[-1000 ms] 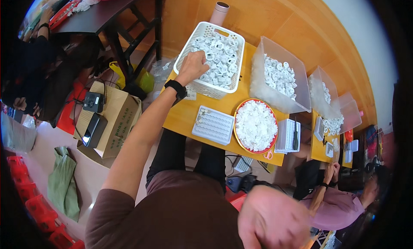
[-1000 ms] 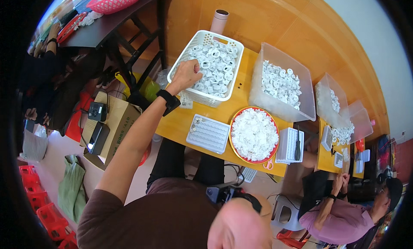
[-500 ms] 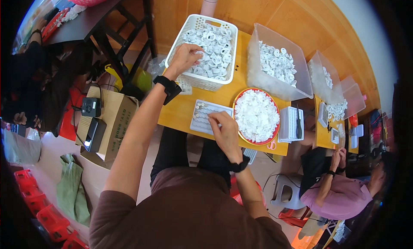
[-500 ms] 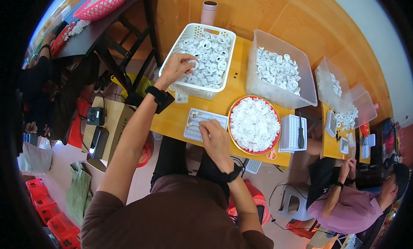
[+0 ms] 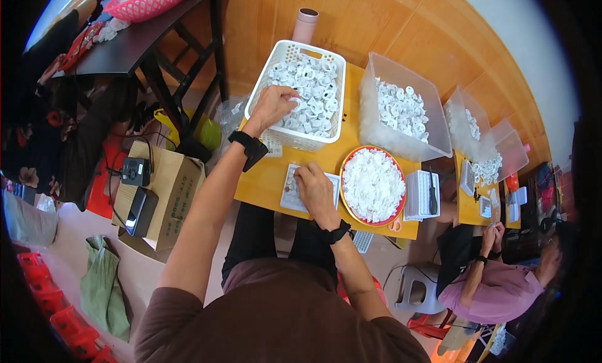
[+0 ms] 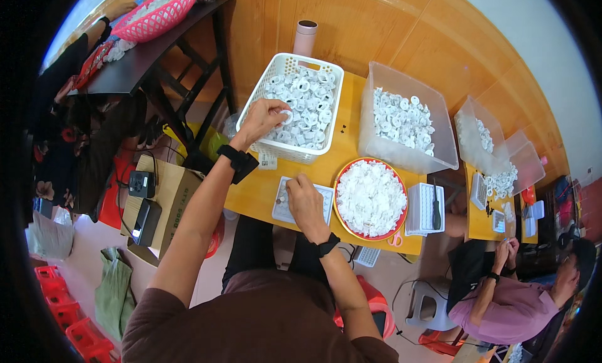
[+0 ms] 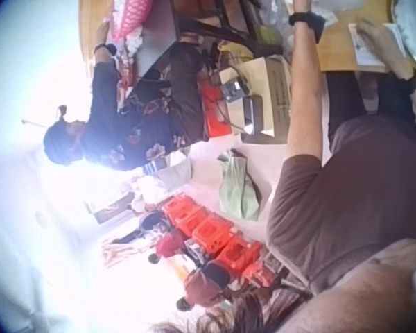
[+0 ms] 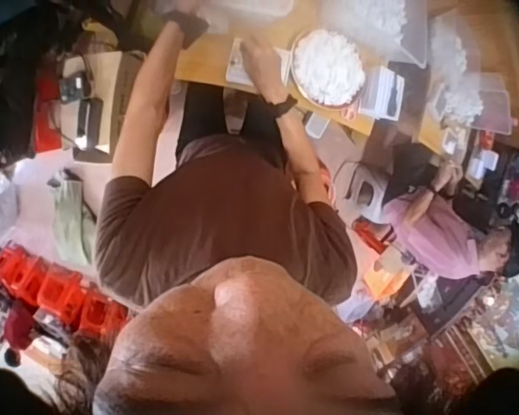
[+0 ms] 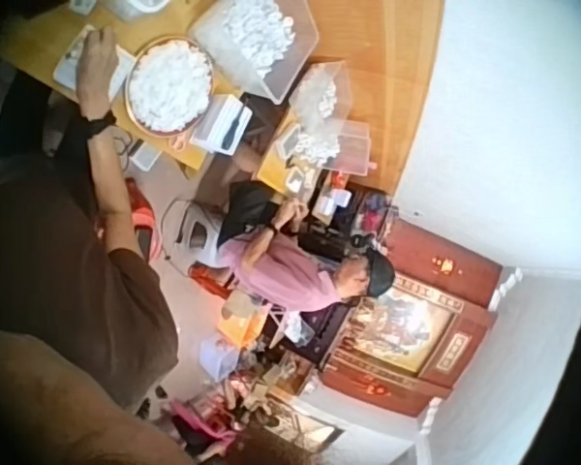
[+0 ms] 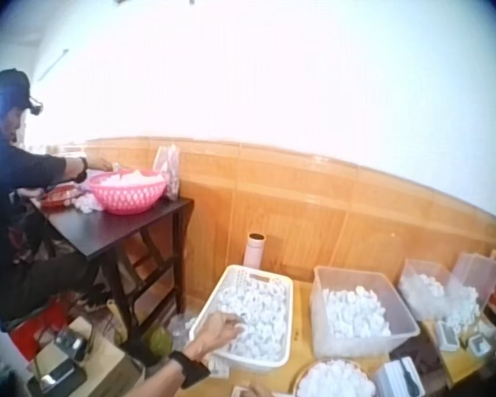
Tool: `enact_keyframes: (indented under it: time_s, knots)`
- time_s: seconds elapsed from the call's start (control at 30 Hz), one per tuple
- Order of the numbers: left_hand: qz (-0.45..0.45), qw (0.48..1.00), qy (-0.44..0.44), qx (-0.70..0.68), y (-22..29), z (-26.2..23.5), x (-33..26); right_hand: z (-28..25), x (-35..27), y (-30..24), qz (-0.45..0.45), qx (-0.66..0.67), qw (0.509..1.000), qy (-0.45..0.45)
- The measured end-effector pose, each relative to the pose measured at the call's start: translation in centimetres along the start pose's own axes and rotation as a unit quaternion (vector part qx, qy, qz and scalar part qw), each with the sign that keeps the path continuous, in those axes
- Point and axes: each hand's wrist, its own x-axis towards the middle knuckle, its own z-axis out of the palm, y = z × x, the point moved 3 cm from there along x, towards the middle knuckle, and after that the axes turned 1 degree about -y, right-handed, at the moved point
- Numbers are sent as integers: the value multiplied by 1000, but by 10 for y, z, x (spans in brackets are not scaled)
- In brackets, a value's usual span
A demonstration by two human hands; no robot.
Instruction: The person picks up a white plastic base from a basket and a battery from a tray, then fits the battery into the base. They pick up a white plastic cover from a plate, snap it onto the assembly, and place the finished light into a slot on the tray.
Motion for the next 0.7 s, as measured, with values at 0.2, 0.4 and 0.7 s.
enact_keyframes:
  time_s: [0.2, 0.4, 0.7]
  knots:
    - [14, 999, 0, -31, -2, 3, 1, -22, -12, -2, 36, 107, 992, 61]
    - [12, 995, 27, -100, 16, 1, -24, -32, -53, 13, 264, 374, 884, 92]
    - [-40, 958, -23, -282, 55, 31, -157, -74, -58, -12, 220, 441, 861, 125]
